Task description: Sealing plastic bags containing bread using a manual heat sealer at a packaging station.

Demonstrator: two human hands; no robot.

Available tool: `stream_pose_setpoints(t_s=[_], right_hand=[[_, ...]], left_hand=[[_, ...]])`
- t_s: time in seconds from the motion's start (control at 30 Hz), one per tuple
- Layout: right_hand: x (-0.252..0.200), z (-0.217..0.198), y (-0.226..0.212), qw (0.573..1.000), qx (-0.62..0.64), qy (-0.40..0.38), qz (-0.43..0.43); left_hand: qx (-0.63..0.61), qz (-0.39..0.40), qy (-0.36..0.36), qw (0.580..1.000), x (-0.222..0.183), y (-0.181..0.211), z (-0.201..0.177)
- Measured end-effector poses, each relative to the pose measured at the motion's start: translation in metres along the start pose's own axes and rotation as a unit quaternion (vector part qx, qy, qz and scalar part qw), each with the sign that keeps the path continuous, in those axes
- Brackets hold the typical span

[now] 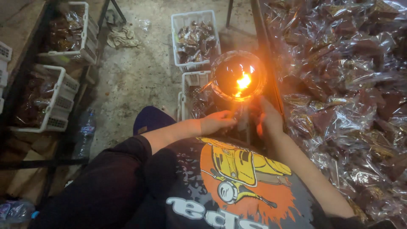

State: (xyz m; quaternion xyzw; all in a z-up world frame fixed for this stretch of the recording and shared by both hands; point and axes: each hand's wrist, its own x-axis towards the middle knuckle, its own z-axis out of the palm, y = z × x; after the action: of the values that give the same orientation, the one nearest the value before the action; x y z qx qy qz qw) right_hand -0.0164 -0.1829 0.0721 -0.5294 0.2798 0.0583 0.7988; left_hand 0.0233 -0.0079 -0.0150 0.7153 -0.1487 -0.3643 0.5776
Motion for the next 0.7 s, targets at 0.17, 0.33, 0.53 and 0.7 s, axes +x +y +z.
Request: stream_pose_setpoints(t_s=[0.17, 0.33, 0.53, 0.7], right_hand=[[0.021, -0.017, 0.007, 0.995, -0.091, 0.008, -0.031], [0.014, -0.016, -0.001, 0.994, -0.105, -0.004, -0.019], [-0.014, -0.002, -0.013, 0.994, -0.104, -0.024, -0.02], [-0.013, -0.012, -0.004, 0.991, -0.124, -0.052, -0.011]], left_hand=[[-0.253, -0.024, 0.101, 0.962, 0.016, 0.016, 0.002], [-0.333, -0.094, 0.101, 0.933, 0.038, 0.002, -0.002], [-0.3, -0.024, 0.07, 0.951, 0.028, -0.006, 0.008], [-0.07, -0.023, 0.026, 0.997, 0.002, 0.019, 0.008]])
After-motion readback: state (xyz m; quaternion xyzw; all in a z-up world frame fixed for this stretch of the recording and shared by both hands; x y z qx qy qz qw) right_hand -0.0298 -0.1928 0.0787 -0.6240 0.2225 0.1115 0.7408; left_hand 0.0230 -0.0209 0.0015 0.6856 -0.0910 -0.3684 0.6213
